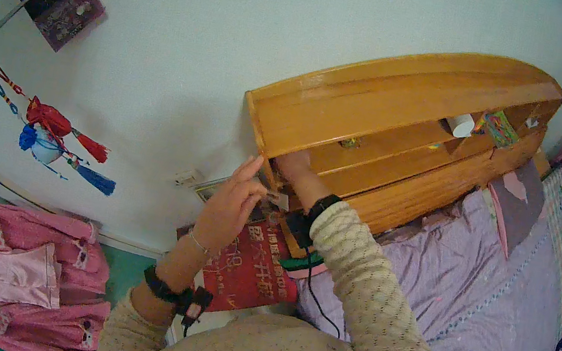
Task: The person wipes a wooden headboard with a cloth, then moves to the bathroom to rinse the cloth at a blue sink. After returning to the bedroom, the person wipes a white clothes drying rack and a blue plastic stool.
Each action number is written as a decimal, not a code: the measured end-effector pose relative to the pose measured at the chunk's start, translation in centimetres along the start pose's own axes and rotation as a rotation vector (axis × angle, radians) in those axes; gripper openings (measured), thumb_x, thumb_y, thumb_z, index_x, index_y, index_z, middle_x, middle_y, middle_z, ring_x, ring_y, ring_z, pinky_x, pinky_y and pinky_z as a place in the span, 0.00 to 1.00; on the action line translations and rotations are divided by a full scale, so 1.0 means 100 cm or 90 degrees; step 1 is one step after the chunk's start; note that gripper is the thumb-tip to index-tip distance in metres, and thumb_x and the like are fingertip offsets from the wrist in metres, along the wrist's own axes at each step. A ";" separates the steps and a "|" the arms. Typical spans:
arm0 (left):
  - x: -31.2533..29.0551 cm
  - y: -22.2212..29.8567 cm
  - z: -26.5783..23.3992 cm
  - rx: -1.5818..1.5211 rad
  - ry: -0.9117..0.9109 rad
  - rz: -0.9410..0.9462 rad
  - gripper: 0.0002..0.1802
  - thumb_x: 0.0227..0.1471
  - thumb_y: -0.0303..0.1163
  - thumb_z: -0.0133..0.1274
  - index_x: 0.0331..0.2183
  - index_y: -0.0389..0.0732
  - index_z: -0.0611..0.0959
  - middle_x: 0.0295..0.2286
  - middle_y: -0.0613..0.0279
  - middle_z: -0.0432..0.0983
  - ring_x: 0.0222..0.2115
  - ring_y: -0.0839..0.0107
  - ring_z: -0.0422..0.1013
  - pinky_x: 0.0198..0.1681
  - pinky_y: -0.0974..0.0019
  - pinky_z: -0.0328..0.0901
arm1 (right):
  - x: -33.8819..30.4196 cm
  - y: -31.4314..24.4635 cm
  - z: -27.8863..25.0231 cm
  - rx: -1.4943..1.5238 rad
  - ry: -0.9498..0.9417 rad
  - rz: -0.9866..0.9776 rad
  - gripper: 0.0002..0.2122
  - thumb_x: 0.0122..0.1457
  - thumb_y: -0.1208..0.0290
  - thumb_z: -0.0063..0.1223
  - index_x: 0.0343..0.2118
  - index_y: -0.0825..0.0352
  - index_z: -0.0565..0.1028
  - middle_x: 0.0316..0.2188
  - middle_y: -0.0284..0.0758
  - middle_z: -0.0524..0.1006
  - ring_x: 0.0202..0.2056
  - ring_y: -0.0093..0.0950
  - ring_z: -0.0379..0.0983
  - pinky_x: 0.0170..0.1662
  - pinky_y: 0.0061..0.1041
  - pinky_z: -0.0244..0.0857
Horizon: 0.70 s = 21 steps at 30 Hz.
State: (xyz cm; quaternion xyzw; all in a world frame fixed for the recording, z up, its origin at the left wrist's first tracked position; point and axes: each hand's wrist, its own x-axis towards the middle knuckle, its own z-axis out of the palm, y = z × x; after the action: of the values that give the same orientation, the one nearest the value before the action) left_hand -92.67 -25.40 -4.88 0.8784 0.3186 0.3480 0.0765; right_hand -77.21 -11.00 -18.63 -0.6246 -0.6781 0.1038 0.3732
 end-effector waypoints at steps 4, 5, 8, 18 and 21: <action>-0.002 -0.016 0.014 0.053 -0.097 -0.072 0.16 0.53 0.26 0.48 0.46 0.39 0.72 0.49 0.46 0.68 0.47 0.54 0.68 0.46 0.60 0.65 | -0.003 0.001 -0.038 -0.084 -0.268 -0.038 0.19 0.60 0.61 0.38 0.52 0.62 0.69 0.53 0.42 0.68 0.53 0.42 0.64 0.54 0.37 0.59; -0.004 -0.016 0.017 0.088 -0.107 -0.090 0.17 0.53 0.26 0.47 0.46 0.39 0.72 0.49 0.47 0.68 0.47 0.55 0.68 0.46 0.60 0.65 | -0.011 -0.010 -0.055 -0.127 -0.307 -0.074 0.18 0.59 0.64 0.41 0.50 0.63 0.71 0.50 0.43 0.70 0.51 0.42 0.67 0.52 0.37 0.61; -0.008 -0.018 0.028 0.133 -0.116 -0.127 0.17 0.55 0.27 0.46 0.48 0.40 0.72 0.49 0.51 0.69 0.47 0.56 0.69 0.45 0.60 0.66 | -0.048 -0.001 -0.075 -0.129 -0.418 -0.189 0.15 0.55 0.68 0.47 0.46 0.63 0.73 0.44 0.44 0.73 0.46 0.42 0.70 0.46 0.38 0.65; -0.004 -0.012 0.019 0.101 -0.090 -0.101 0.16 0.55 0.27 0.46 0.47 0.44 0.73 0.47 0.54 0.71 0.47 0.56 0.68 0.44 0.60 0.67 | -0.011 0.005 -0.048 -0.115 -0.148 0.008 0.15 0.56 0.67 0.46 0.46 0.64 0.74 0.44 0.44 0.74 0.40 0.41 0.74 0.40 0.37 0.70; 0.005 -0.009 0.023 0.076 -0.110 -0.124 0.14 0.54 0.25 0.46 0.45 0.42 0.73 0.47 0.57 0.72 0.49 0.58 0.67 0.44 0.60 0.67 | 0.004 0.017 -0.003 -0.081 -0.030 0.013 0.14 0.56 0.67 0.46 0.44 0.63 0.75 0.43 0.41 0.75 0.41 0.38 0.75 0.41 0.36 0.70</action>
State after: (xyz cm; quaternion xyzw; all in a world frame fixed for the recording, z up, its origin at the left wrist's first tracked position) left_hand -91.31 -24.19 -6.62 0.8729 0.4149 0.2424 0.0846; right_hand -75.68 -10.45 -19.27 -0.6510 -0.6857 0.0792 0.3158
